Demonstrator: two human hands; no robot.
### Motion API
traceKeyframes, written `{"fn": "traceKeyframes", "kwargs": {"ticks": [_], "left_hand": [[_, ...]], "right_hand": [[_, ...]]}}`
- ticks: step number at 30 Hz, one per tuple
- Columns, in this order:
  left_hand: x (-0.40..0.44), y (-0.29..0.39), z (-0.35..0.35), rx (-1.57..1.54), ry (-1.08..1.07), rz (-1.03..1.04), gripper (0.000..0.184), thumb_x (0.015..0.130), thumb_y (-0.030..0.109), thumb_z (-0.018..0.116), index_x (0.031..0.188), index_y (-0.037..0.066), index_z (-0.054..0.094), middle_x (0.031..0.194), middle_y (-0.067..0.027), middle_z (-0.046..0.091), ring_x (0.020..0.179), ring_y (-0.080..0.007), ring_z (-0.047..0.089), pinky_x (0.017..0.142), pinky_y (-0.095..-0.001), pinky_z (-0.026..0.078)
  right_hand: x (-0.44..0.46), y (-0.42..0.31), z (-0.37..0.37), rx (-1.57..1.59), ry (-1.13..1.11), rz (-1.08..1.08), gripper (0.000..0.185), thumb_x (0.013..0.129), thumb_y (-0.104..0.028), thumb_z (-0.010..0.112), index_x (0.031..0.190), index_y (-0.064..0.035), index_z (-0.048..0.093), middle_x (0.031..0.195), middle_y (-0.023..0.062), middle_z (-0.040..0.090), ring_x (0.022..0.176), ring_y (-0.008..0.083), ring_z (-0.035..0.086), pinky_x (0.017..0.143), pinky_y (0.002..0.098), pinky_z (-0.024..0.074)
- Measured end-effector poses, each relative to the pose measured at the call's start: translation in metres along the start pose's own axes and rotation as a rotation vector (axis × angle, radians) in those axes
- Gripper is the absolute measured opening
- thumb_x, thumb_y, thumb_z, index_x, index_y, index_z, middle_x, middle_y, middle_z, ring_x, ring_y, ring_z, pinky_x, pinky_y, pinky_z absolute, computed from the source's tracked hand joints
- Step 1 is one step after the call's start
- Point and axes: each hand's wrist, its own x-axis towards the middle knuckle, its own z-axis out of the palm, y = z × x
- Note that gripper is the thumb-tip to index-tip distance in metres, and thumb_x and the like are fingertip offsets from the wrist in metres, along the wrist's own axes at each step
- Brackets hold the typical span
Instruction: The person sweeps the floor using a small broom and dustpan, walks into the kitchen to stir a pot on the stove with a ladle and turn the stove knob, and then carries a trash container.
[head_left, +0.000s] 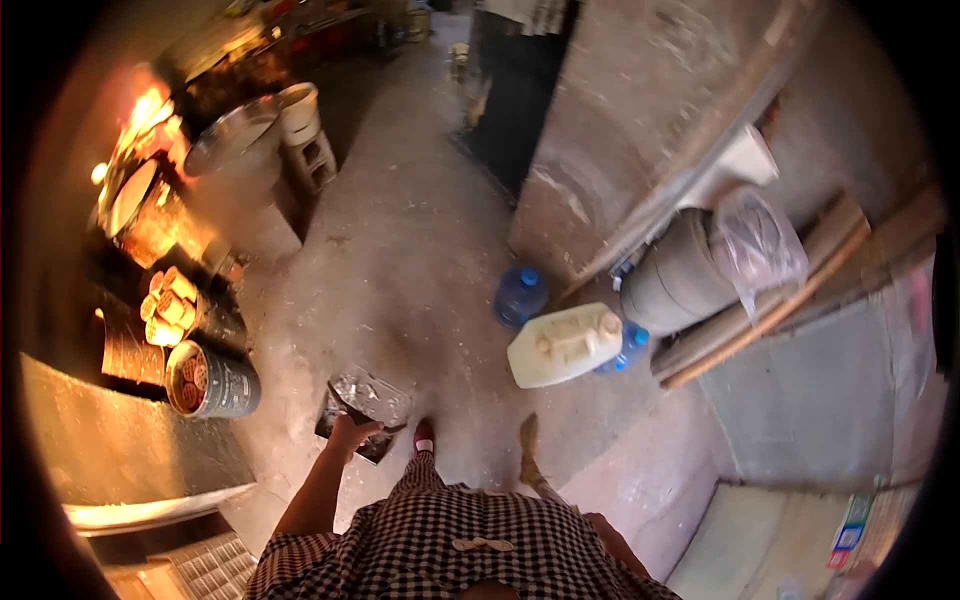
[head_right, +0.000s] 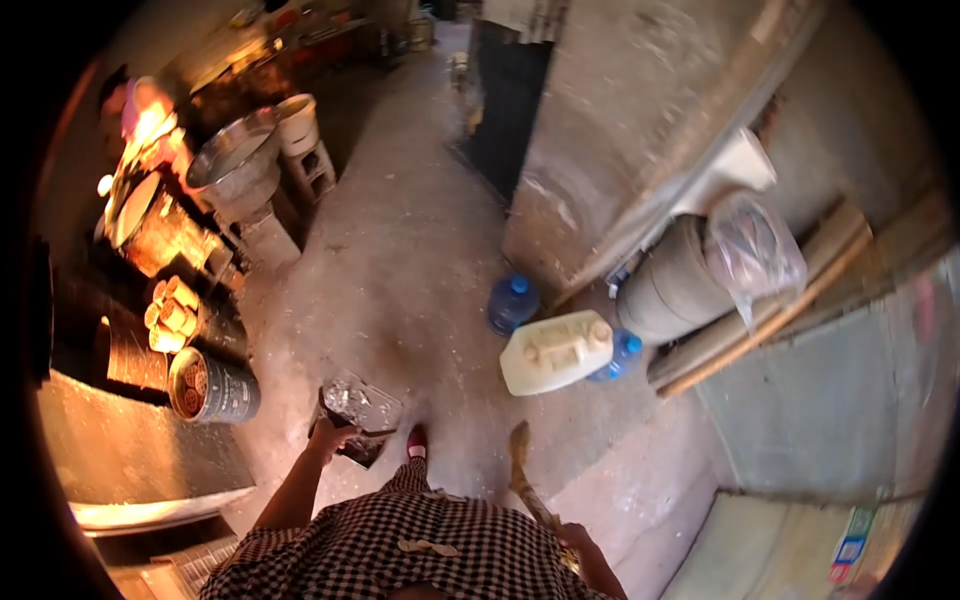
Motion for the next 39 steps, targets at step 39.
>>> {"fn": "traceKeyframes", "kwargs": {"ticks": [39], "left_hand": [[0.596, 0.731, -0.222, -0.238, 0.081, 0.589, 0.018, 0.066, 0.015, 0.067, 0.066, 0.005, 0.053, 0.055, 0.0058, 0.044, 0.047, -0.0031, 0.036, 0.042, -0.0184, 0.027]], "right_hand": [[0.579, -0.396, -0.964, 0.152, 0.162, 0.209, 0.039, 0.059, -0.029, 0.059, 0.087, -0.0017, 0.056, 0.083, 0.0157, 0.058, 0.072, 0.0273, 0.057, 0.067, 0.0346, 0.0437]]}}
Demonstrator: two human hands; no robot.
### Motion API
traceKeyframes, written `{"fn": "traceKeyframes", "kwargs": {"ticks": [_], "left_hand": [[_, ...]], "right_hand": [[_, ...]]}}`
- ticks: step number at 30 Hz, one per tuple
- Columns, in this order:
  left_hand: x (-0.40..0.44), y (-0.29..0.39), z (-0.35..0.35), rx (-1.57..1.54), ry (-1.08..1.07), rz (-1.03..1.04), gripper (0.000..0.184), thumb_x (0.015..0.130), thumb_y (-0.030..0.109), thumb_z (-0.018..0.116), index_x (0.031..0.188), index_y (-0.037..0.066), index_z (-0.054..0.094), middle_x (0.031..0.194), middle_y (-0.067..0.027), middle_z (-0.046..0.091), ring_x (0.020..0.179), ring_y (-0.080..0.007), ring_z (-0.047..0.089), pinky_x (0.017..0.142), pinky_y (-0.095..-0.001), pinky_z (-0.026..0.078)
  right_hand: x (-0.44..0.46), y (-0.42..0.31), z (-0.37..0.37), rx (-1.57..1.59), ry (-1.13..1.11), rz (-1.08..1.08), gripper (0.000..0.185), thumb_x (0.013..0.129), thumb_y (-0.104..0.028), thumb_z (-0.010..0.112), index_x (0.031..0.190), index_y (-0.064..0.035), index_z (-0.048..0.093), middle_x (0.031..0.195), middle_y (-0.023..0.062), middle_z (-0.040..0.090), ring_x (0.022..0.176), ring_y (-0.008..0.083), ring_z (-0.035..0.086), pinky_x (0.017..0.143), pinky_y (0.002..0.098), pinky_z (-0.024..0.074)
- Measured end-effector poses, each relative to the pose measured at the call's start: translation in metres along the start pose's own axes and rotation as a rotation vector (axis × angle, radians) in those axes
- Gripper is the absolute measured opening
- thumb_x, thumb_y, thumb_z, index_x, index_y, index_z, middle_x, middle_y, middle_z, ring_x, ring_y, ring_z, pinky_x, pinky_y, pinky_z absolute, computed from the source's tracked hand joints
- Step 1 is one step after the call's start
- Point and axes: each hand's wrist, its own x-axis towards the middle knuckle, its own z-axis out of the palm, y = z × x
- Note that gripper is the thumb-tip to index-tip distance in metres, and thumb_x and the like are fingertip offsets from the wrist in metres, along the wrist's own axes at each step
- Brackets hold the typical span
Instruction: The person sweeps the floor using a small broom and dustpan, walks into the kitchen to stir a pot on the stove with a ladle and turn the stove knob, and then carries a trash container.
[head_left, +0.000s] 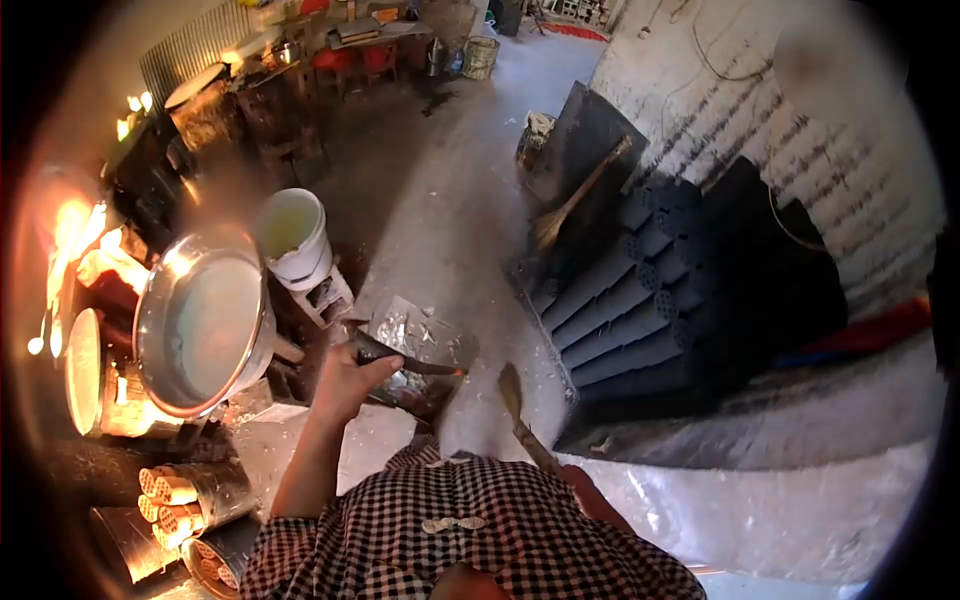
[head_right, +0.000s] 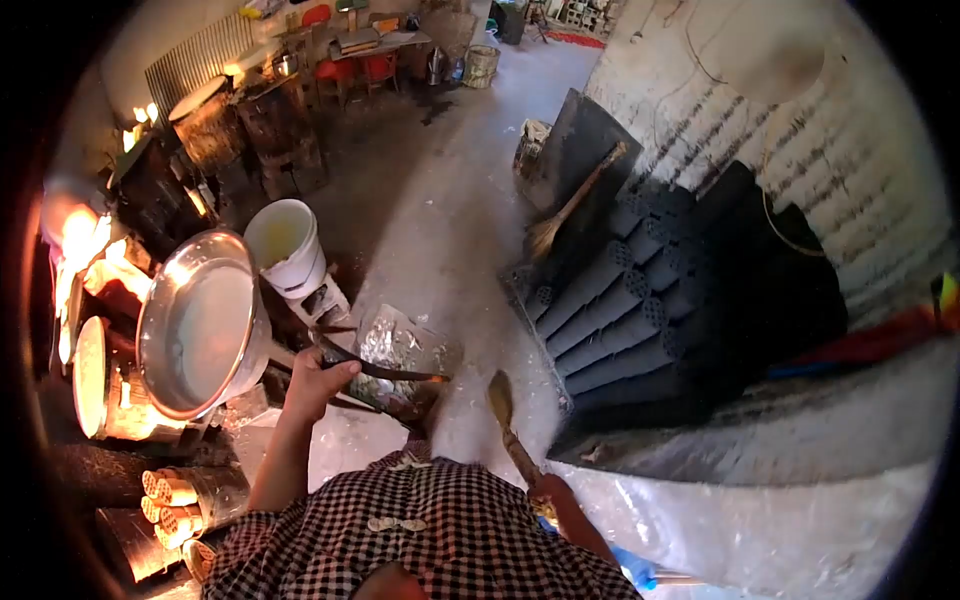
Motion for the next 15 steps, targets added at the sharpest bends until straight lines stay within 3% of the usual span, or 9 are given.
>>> {"fn": "traceKeyframes", "kwargs": {"ticks": [8, 11, 15], "left_hand": [[0.229, 0.052, -0.012, 0.042, -0.101, -0.043, 0.014, 0.064, 0.007, 0.065, 0.073, 0.003, 0.055, 0.064, 0.0027, 0.052, 0.054, -0.0053, 0.045, 0.049, -0.0183, 0.034], [0.321, 0.063, -0.009, 0.092, -0.056, 0.009, 0.018, 0.064, 0.004, 0.063, 0.08, -0.001, 0.055, 0.068, -0.0001, 0.055, 0.057, -0.0073, 0.048, 0.053, -0.0202, 0.039], [0.438, 0.066, -0.008, 0.028, -0.078, -0.069, 0.025, 0.064, 0.006, 0.066, 0.085, -0.002, 0.054, 0.074, -0.0036, 0.057, 0.059, -0.0091, 0.051, 0.053, -0.0223, 0.042]], "right_hand": [[0.114, -0.057, -0.082, 0.114, -0.047, 0.178, 0.043, 0.057, -0.032, 0.062, 0.087, -0.0024, 0.057, 0.085, 0.015, 0.059, 0.074, 0.0274, 0.057, 0.068, 0.0349, 0.0439], [0.182, -0.077, -0.118, 0.105, -0.082, 0.216, 0.044, 0.056, -0.033, 0.063, 0.087, -0.0026, 0.058, 0.085, 0.0147, 0.059, 0.075, 0.0274, 0.057, 0.068, 0.035, 0.044], [0.265, -0.117, -0.187, 0.074, -0.138, 0.225, 0.046, 0.055, -0.035, 0.064, 0.088, -0.003, 0.058, 0.086, 0.0143, 0.059, 0.076, 0.0274, 0.057, 0.068, 0.0351, 0.0441]]}}
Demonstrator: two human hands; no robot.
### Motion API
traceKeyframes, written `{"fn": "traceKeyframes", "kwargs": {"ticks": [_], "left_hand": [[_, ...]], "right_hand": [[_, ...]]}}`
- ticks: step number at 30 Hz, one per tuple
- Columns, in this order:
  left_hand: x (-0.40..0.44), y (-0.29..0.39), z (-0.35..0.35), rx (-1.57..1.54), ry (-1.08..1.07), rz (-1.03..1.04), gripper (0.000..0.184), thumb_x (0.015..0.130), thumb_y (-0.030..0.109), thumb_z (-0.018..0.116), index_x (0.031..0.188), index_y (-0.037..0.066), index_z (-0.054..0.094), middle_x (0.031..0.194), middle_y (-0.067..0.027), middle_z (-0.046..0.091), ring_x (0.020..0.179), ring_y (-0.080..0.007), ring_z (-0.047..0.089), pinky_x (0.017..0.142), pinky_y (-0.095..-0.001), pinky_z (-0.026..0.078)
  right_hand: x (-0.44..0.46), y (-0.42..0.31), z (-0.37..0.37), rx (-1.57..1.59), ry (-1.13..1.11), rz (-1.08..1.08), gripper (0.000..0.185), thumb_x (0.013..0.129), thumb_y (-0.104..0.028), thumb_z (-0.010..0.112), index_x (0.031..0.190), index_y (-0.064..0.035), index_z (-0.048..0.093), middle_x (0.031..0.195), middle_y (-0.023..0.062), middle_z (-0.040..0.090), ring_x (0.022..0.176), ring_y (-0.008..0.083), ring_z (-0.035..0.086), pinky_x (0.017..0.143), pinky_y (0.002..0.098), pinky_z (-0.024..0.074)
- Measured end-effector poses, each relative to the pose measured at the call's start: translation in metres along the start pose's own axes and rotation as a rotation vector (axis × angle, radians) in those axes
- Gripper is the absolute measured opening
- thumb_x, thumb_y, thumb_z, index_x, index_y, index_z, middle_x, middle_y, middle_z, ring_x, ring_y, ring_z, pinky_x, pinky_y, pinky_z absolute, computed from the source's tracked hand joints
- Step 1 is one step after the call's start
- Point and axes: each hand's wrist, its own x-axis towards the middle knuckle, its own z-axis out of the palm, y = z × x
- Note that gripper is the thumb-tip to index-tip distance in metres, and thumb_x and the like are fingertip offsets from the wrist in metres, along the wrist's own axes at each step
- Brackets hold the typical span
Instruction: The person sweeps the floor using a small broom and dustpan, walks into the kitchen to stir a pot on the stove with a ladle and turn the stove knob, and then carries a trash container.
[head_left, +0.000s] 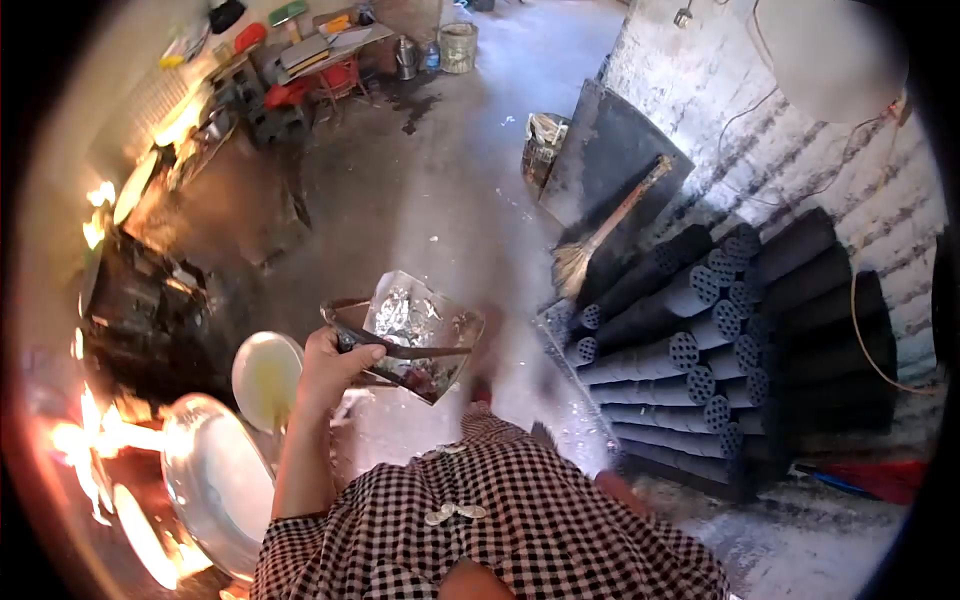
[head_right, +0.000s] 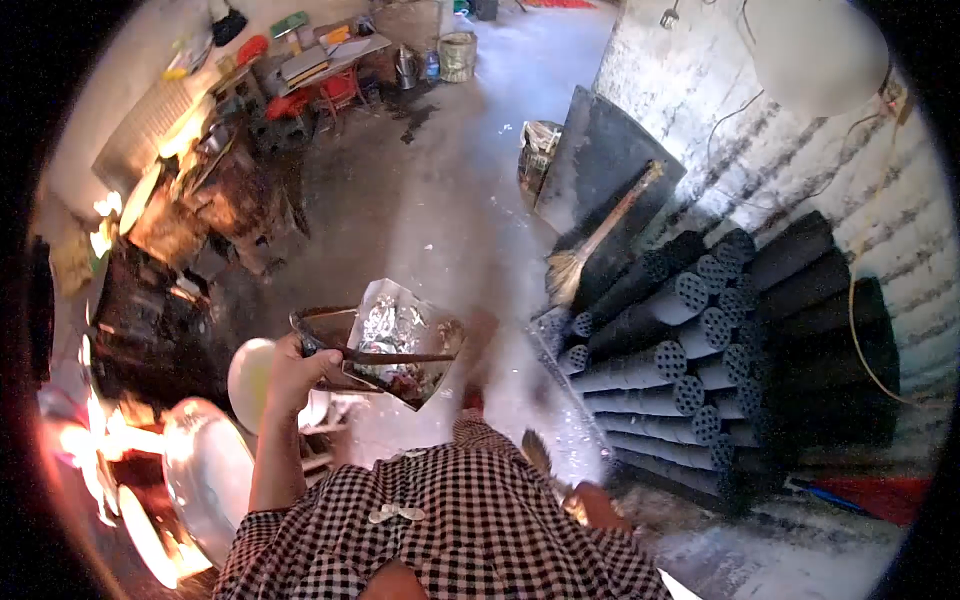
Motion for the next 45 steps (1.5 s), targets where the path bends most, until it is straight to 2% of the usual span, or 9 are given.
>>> {"fn": "traceKeyframes", "kwargs": {"ticks": [9, 16, 20, 24, 28, 29, 33, 42, 45], "left_hand": [[0.229, 0.058, -0.021, 0.151, -0.014, -0.064, 0.021, 0.062, 0.004, 0.063, 0.082, -0.002, 0.056, 0.068, 0.0013, 0.055, 0.063, -0.0068, 0.05, 0.057, -0.0206, 0.041], [0.485, 0.1, 0.009, 0.466, -0.394, 0.011, 0.018, 0.06, 0.01, 0.067, 0.071, 0.003, 0.055, 0.062, 0.0016, 0.052, 0.055, -0.0068, 0.045, 0.049, -0.0227, 0.036], [0.59, 0.137, 0.06, 0.645, -0.569, 0.099, 0.021, 0.059, 0.012, 0.069, 0.071, 0.002, 0.056, 0.064, -0.0012, 0.055, 0.058, -0.0075, 0.048, 0.052, -0.0233, 0.039], [0.685, 0.152, 0.131, 0.875, -0.714, 0.239, 0.032, 0.054, 0.023, 0.074, 0.066, -0.001, 0.056, 0.059, -0.0023, 0.054, 0.054, -0.0082, 0.047, 0.05, -0.0249, 0.039], [0.777, 0.123, 0.197, 0.851, -0.917, 0.613, 0.046, 0.053, 0.036, 0.072, 0.069, -0.004, 0.054, 0.06, -0.0131, 0.053, 0.056, -0.0165, 0.051, 0.053, -0.0302, 0.04], [0.789, 0.131, 0.214, 0.992, -1.006, 0.518, 0.05, 0.053, 0.042, 0.071, 0.064, -0.003, 0.051, 0.061, -0.0165, 0.051, 0.057, -0.0236, 0.052, 0.053, -0.0334, 0.04], [0.837, 0.122, 0.275, 1.293, -1.168, 0.904, 0.059, 0.052, 0.055, 0.064, 0.063, -0.001, 0.049, 0.062, -0.0146, 0.052, 0.065, -0.0329, 0.053, 0.058, -0.0362, 0.041], [0.935, 0.019, 0.343, 1.448, -1.697, 1.217, 0.049, 0.057, 0.047, 0.062, 0.073, 0.001, 0.053, 0.07, -0.0126, 0.056, 0.071, -0.029, 0.056, 0.06, -0.0387, 0.044], [0.952, 0.001, 0.366, 1.596, -1.869, 1.115, 0.039, 0.054, 0.037, 0.067, 0.076, 0.007, 0.058, 0.076, -0.0092, 0.058, 0.074, -0.0265, 0.057, 0.059, -0.0382, 0.044]], "right_hand": [[0.124, -0.14, -0.157, -0.008, -0.066, 0.081, 0.049, 0.053, -0.037, 0.066, 0.089, -0.0043, 0.059, 0.088, 0.0145, 0.059, 0.078, 0.0264, 0.058, 0.068, 0.035, 0.0446], [0.159, -0.249, -0.214, 0.387, 0.061, 0.184, 0.043, 0.056, -0.03, 0.063, 0.084, 0.0031, 0.059, 0.084, 0.0212, 0.058, 0.08, 0.0307, 0.057, 0.07, 0.0349, 0.0442], [0.202, -0.264, -0.167, 0.644, 0.276, 0.175, 0.027, 0.077, -0.016, 0.043, 0.059, 0.0013, 0.053, 0.044, 0.0096, 0.045, 0.029, 0.0173, 0.037, 0.027, 0.0296, 0.0274], [0.226, -0.315, -0.203, 0.703, 0.214, 0.276, 0.026, 0.077, -0.018, 0.043, 0.061, 0.0008, 0.053, 0.047, 0.0103, 0.046, 0.033, 0.0186, 0.039, 0.03, 0.0305, 0.0289], [0.263, -0.349, -0.255, 0.722, 0.137, 0.31, 0.026, 0.076, -0.02, 0.043, 0.064, 0.0002, 0.054, 0.051, 0.011, 0.047, 0.037, 0.0199, 0.04, 0.034, 0.0314, 0.0304], [0.273, -0.357, -0.271, 0.724, 0.115, 0.313, 0.026, 0.076, -0.02, 0.043, 0.065, 0.0, 0.054, 0.052, 0.0112, 0.048, 0.038, 0.0203, 0.041, 0.035, 0.0316, 0.0308], [0.311, -0.38, -0.329, 0.732, 0.085, 0.327, 0.026, 0.076, -0.022, 0.043, 0.067, -0.0006, 0.054, 0.056, 0.0119, 0.049, 0.042, 0.0216, 0.042, 0.038, 0.0325, 0.0323], [0.327, -0.466, -0.362, 0.962, 0.104, 0.506, 0.027, 0.075, -0.026, 0.044, 0.073, -0.0019, 0.056, 0.064, 0.0134, 0.051, 0.052, 0.0245, 0.046, 0.046, 0.0344, 0.0356], [0.317, -0.525, -0.346, 1.053, 0.08, 0.599, 0.028, 0.075, -0.027, 0.044, 0.075, -0.0023, 0.056, 0.067, 0.014, 0.052, 0.055, 0.0255, 0.048, 0.048, 0.0351, 0.0367]]}}
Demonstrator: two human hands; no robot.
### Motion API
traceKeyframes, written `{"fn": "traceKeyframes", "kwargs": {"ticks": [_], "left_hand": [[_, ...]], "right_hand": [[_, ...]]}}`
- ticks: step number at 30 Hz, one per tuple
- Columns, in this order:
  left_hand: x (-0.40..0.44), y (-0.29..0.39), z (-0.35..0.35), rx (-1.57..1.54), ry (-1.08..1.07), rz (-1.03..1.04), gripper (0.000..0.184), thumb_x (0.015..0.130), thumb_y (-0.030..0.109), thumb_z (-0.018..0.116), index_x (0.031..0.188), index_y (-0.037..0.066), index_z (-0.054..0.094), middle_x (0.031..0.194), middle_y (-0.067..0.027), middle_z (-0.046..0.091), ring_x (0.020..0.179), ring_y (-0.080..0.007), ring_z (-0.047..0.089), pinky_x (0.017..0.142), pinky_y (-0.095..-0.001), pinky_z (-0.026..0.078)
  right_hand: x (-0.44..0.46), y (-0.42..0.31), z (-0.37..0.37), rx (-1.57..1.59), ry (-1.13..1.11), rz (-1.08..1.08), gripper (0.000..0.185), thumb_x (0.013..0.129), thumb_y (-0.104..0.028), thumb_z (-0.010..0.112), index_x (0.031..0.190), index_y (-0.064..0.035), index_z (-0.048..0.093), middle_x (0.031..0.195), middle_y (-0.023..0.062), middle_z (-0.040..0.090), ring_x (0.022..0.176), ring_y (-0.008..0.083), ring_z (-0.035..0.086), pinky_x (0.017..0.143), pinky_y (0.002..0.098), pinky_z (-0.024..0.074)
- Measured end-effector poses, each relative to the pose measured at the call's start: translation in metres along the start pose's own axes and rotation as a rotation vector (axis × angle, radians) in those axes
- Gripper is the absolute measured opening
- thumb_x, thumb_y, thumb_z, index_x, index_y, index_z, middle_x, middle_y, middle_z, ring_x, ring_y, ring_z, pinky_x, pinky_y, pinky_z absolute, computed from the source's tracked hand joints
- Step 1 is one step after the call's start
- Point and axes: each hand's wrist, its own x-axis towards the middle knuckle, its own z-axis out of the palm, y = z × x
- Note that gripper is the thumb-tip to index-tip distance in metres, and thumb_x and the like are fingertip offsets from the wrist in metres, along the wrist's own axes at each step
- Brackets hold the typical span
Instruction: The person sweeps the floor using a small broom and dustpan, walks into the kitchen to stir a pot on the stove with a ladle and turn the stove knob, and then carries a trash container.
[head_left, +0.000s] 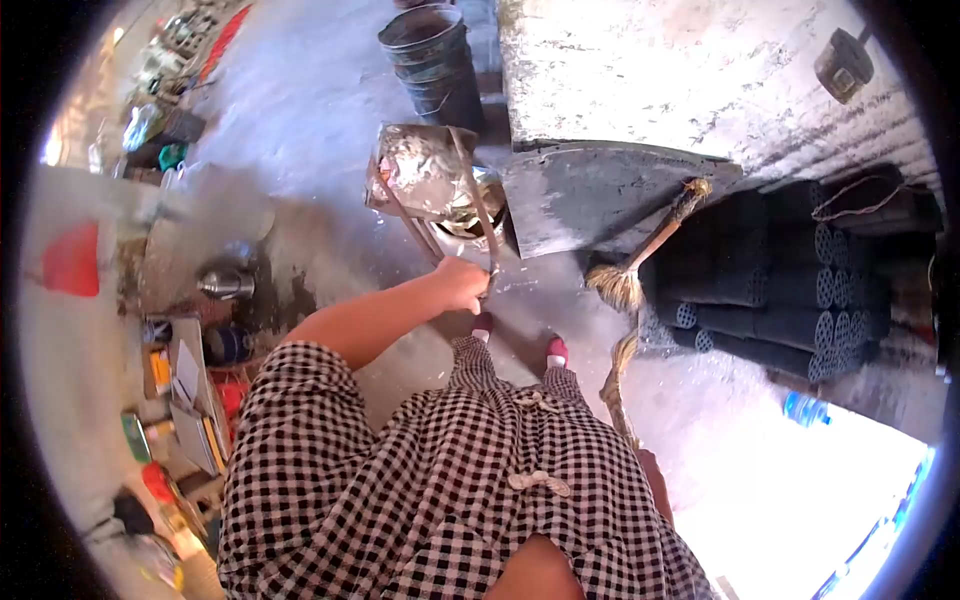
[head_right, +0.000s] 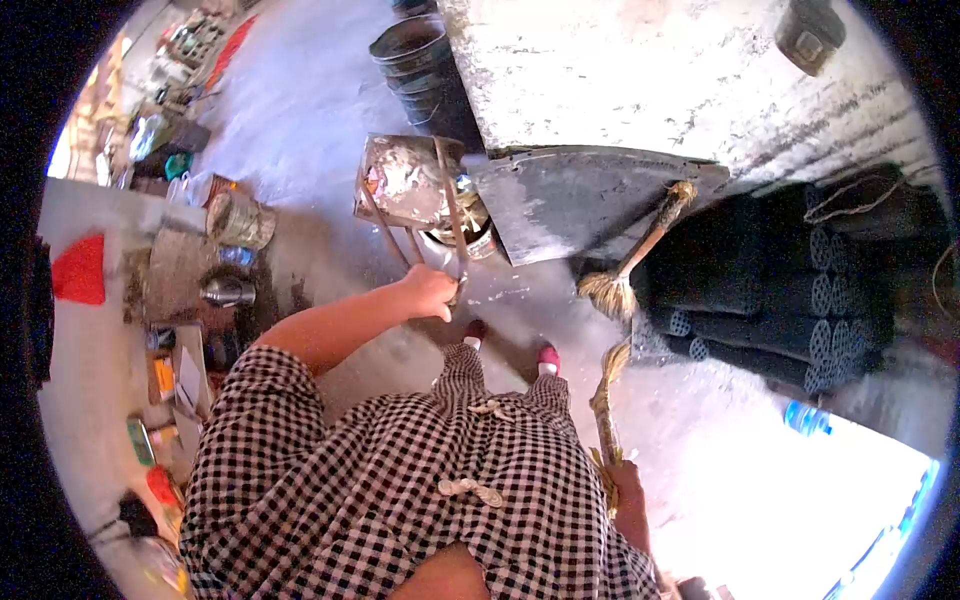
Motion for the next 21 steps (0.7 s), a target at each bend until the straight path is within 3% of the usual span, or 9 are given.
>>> {"fn": "traceKeyframes", "kwargs": {"ticks": [5, 11, 15, 17, 20, 21], "left_hand": [[0.01, -0.015, 0.013, 0.02, -0.092, 0.087, 0.032, 0.052, 0.032, 0.071, 0.078, 0.014, 0.062, 0.076, -0.0044, 0.06, 0.077, -0.0238, 0.057, 0.061, -0.0356, 0.044], [0.01, -0.026, 0.013, 0.094, -0.031, 0.134, 0.034, 0.053, 0.033, 0.071, 0.079, 0.012, 0.062, 0.076, -0.0069, 0.06, 0.078, -0.0245, 0.057, 0.062, -0.0365, 0.044], [0.001, -0.045, -0.024, 0.097, -0.073, 0.133, 0.043, 0.052, 0.041, 0.07, 0.077, 0.007, 0.06, 0.078, -0.0114, 0.059, 0.075, -0.0279, 0.057, 0.063, -0.0378, 0.045], [-0.014, -0.059, -0.047, 0.116, 0.05, 0.108, 0.047, 0.051, 0.043, 0.069, 0.072, 0.002, 0.058, 0.075, -0.0144, 0.058, 0.072, -0.0302, 0.056, 0.062, -0.039, 0.045], [-0.042, -0.062, -0.089, 0.031, 0.091, 0.092, 0.044, 0.053, 0.041, 0.069, 0.074, 0.004, 0.056, 0.069, -0.0152, 0.057, 0.069, -0.0302, 0.056, 0.058, -0.0375, 0.043], [-0.047, -0.068, -0.089, -0.01, 0.073, 0.097, 0.042, 0.054, 0.04, 0.069, 0.072, 0.005, 0.055, 0.069, -0.0141, 0.056, 0.067, -0.0296, 0.055, 0.057, -0.0374, 0.041]], "right_hand": [[-0.057, -0.019, 0.085, 0.116, -0.012, 0.125, 0.029, 0.074, -0.03, 0.044, 0.078, -0.003, 0.056, 0.071, 0.0148, 0.054, 0.06, 0.0272, 0.05, 0.053, 0.0362, 0.0386], [-0.085, -0.052, 0.14, 0.15, -0.038, 0.141, 0.032, 0.074, -0.032, 0.044, 0.082, -0.0039, 0.057, 0.077, 0.0159, 0.056, 0.066, 0.0291, 0.053, 0.058, 0.0375, 0.0408], [-0.075, -0.061, 0.157, 0.069, -0.075, 0.068, 0.034, 0.073, -0.034, 0.045, 0.084, -0.0045, 0.058, 0.081, 0.0166, 0.057, 0.07, 0.0304, 0.054, 0.061, 0.0384, 0.0423], [-0.062, -0.057, 0.164, -0.035, -0.103, -0.003, 0.035, 0.073, -0.035, 0.045, 0.086, -0.0048, 0.058, 0.082, 0.0169, 0.057, 0.072, 0.0311, 0.055, 0.063, 0.0388, 0.0431], [-0.045, -0.054, 0.183, -0.156, -0.134, -0.099, 0.037, 0.073, -0.036, 0.045, 0.088, -0.0052, 0.058, 0.085, 0.0175, 0.058, 0.076, 0.0321, 0.057, 0.065, 0.0395, 0.0442], [-0.052, -0.07, 0.171, -0.029, -0.111, -0.006, 0.04, 0.068, -0.037, 0.05, 0.089, -0.0031, 0.058, 0.087, 0.0186, 0.057, 0.079, 0.0319, 0.056, 0.069, 0.0385, 0.0438]]}}
